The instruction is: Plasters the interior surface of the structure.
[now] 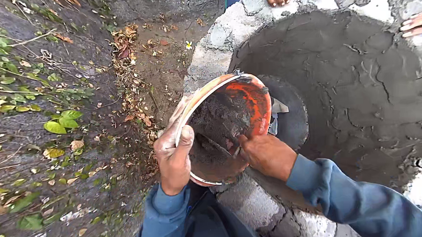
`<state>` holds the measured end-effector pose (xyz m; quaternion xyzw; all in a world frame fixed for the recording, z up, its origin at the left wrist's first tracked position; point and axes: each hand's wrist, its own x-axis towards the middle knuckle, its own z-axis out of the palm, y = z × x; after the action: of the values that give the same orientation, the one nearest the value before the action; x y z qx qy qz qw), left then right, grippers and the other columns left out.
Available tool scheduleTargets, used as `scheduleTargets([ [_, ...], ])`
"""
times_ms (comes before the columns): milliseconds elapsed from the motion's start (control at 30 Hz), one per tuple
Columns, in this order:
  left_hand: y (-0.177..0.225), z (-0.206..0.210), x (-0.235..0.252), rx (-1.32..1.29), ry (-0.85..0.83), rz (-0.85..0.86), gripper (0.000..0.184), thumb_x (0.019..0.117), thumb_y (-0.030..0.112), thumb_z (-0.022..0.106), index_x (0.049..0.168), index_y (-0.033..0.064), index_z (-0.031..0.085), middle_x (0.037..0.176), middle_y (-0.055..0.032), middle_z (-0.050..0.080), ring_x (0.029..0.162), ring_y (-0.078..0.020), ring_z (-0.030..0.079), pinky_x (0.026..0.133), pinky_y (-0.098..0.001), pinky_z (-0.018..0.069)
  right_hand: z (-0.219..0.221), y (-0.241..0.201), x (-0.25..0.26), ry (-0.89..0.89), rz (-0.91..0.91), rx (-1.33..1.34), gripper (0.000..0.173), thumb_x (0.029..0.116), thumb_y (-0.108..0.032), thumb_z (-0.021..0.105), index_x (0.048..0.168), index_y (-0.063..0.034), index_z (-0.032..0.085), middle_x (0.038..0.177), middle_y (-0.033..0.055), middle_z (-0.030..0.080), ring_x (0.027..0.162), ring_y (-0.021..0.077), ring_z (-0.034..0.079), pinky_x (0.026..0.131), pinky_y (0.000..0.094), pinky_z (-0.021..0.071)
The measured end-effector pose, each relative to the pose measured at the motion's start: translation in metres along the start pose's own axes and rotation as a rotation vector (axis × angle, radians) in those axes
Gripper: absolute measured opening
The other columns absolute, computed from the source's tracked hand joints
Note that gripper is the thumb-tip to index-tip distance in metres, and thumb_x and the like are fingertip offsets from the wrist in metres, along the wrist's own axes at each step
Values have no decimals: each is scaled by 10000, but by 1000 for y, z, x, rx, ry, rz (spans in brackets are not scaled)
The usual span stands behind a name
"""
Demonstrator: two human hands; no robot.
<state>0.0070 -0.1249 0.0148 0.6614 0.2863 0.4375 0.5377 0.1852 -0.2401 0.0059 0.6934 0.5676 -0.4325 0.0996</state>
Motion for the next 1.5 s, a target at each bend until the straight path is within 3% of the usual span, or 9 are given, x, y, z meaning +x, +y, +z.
scheduleTargets([
  [200,4,27,-9,10,12,30,284,1033,220,539,1105,33,739,1330,-85,673,1344,-199,550,1152,-366,431,22,0,-9,-13,-63,365,335,1078,-285,466,1145,5,618,923,211,647,917,393,673,797,575,534],
  [267,4,31,-13,43,2,37,285,1034,279,550,1070,88,758,1293,-34,696,1319,-166,567,1132,-351,445,25,1,-8,16,-140,530,289,1068,-263,481,1012,-16,619,817,147,598,776,306,632,708,502,508],
  [400,1,27,-15,59,-57,32,394,1061,272,460,1203,-13,692,1416,-157,598,1395,-296,488,1186,-458,385,26,2,-6,-82,-215,1062,276,1085,-290,494,919,-84,573,597,0,488,435,104,480,418,280,440],
  [567,7,4,6,32,-23,-53,401,1083,214,351,1294,-21,597,1335,-45,657,1288,-142,580,1138,-341,435,13,27,-6,-63,-422,1261,211,1090,-253,513,981,-92,595,585,-43,468,418,42,439,394,204,397],
  [700,-5,-33,47,9,-11,-182,394,1099,203,228,1300,27,517,1193,-10,705,1157,-117,657,1044,-333,522,22,72,-16,278,-503,1205,162,1009,-148,575,904,-82,678,597,-87,529,456,-38,436,430,156,375],
  [900,-40,-72,86,49,-25,-246,450,1101,173,139,1387,13,448,1273,-9,668,1215,-77,615,1081,-278,479,86,144,0,648,-267,928,177,947,-254,605,818,-146,662,588,-83,530,503,5,496,468,234,422],
  [1000,-44,-69,93,185,103,-278,395,1112,137,180,1315,13,496,1150,52,702,1102,-4,652,1006,-212,516,126,153,28,518,-100,990,216,1004,-248,603,860,-103,673,610,-28,539,538,73,523,529,310,445],
  [1233,-54,-83,101,149,-15,-292,424,1095,143,144,1374,26,442,1240,40,678,1174,-23,626,1054,-216,484,168,133,90,241,127,864,347,1070,-332,484,1114,-32,654,865,184,665,879,370,673,816,583,519],
  [1500,-64,-108,104,315,-102,-250,411,1101,280,267,1416,146,495,1355,80,623,1267,-26,566,1107,-228,428,138,86,87,100,200,547,362,1108,-207,372,1351,25,504,1127,293,662,1032,475,689,868,592,548],
])
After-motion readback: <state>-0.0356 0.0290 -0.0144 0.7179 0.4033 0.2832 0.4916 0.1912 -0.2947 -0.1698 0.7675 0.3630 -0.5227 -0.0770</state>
